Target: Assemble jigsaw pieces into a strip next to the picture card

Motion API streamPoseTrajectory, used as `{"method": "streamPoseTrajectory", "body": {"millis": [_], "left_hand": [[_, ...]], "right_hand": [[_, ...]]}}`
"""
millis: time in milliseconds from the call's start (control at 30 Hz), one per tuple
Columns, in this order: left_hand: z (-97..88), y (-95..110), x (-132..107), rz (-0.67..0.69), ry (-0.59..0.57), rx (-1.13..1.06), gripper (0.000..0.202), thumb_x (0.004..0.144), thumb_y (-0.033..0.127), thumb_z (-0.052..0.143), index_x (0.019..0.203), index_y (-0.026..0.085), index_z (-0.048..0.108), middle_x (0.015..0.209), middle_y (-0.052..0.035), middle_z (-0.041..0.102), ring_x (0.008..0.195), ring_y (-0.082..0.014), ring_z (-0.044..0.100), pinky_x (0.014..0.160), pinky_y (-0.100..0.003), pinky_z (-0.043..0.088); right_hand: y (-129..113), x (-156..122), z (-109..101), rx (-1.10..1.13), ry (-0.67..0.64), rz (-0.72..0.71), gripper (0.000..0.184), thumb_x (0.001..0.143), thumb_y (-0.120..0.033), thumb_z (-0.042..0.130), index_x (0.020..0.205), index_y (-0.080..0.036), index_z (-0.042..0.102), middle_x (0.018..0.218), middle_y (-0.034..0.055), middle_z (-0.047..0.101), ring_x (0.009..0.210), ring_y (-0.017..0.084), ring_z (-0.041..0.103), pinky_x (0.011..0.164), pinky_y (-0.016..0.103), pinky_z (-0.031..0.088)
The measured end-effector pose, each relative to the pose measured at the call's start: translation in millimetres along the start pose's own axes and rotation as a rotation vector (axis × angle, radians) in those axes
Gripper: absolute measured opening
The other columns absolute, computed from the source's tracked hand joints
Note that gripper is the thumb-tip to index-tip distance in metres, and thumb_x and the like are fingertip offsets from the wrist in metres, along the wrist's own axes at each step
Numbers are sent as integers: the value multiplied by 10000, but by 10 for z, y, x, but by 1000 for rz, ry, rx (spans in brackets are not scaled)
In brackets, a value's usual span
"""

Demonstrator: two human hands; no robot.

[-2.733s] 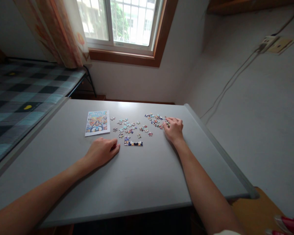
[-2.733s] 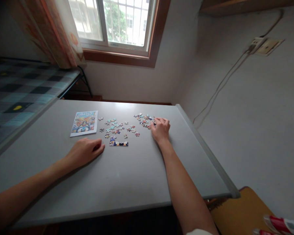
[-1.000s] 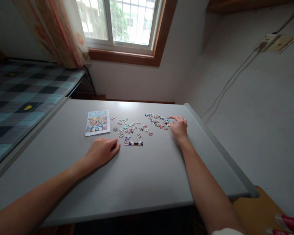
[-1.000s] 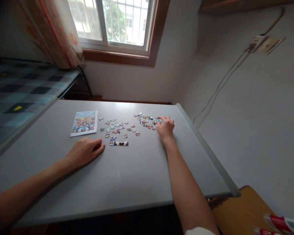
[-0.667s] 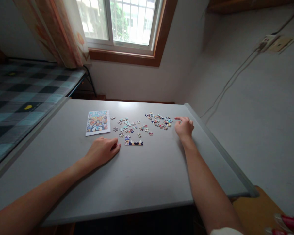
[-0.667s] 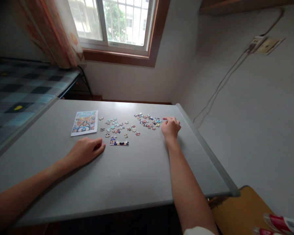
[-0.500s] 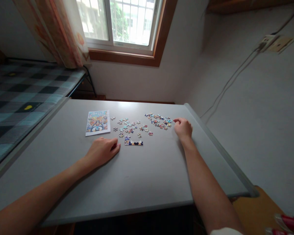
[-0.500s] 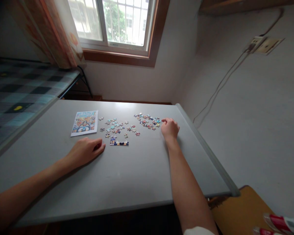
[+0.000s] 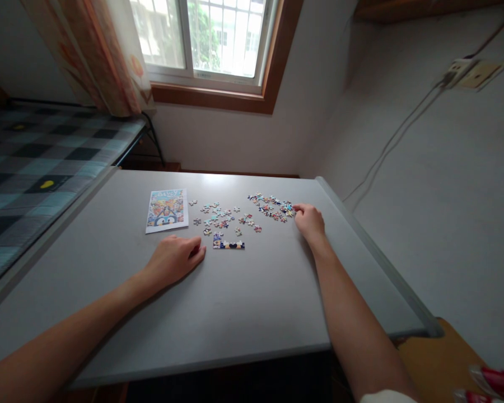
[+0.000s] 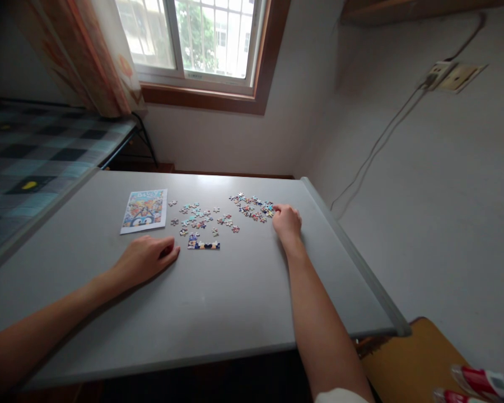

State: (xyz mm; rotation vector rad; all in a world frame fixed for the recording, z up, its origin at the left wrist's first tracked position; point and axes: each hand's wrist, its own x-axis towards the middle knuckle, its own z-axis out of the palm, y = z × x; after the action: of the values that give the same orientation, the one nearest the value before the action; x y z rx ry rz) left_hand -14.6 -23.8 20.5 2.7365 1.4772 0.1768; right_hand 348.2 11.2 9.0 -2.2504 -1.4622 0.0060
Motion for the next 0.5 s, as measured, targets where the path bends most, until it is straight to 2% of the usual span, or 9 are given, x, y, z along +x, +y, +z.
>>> {"method": "streamPoseTrajectory", "body": {"millis": [133, 300, 500], "left_hand": [[2, 1, 1, -4, 0, 3, 361, 929, 410, 380, 669, 206, 526, 575, -22, 597, 552, -173, 514, 573, -289, 225], [-5, 4, 9, -1, -2, -7, 361, 927, 403, 378, 675, 203, 540, 583, -27, 601, 550, -167, 511, 577, -290, 228], [0, 2, 4, -5, -3, -4, 366, 930, 402, 372, 669, 204, 536, 577, -27, 598, 551, -168, 515, 579, -293, 234]], "right_hand": [[39, 17, 55, -5, 13, -16, 398, 822, -133, 426, 1058, -185, 742, 1110, 109, 706, 1014, 268, 627, 935, 412, 471], [65, 51, 110, 74, -19, -141, 429, 794, -78, 413, 1054, -176, 739, 1116, 84, 707, 1037, 223, 623, 980, 355, 449], [87, 62, 134, 61, -10, -87, 420, 794, -86, 416, 1034, -192, 745, 1088, 86, 709, 1035, 236, 611, 965, 371, 451]]}}
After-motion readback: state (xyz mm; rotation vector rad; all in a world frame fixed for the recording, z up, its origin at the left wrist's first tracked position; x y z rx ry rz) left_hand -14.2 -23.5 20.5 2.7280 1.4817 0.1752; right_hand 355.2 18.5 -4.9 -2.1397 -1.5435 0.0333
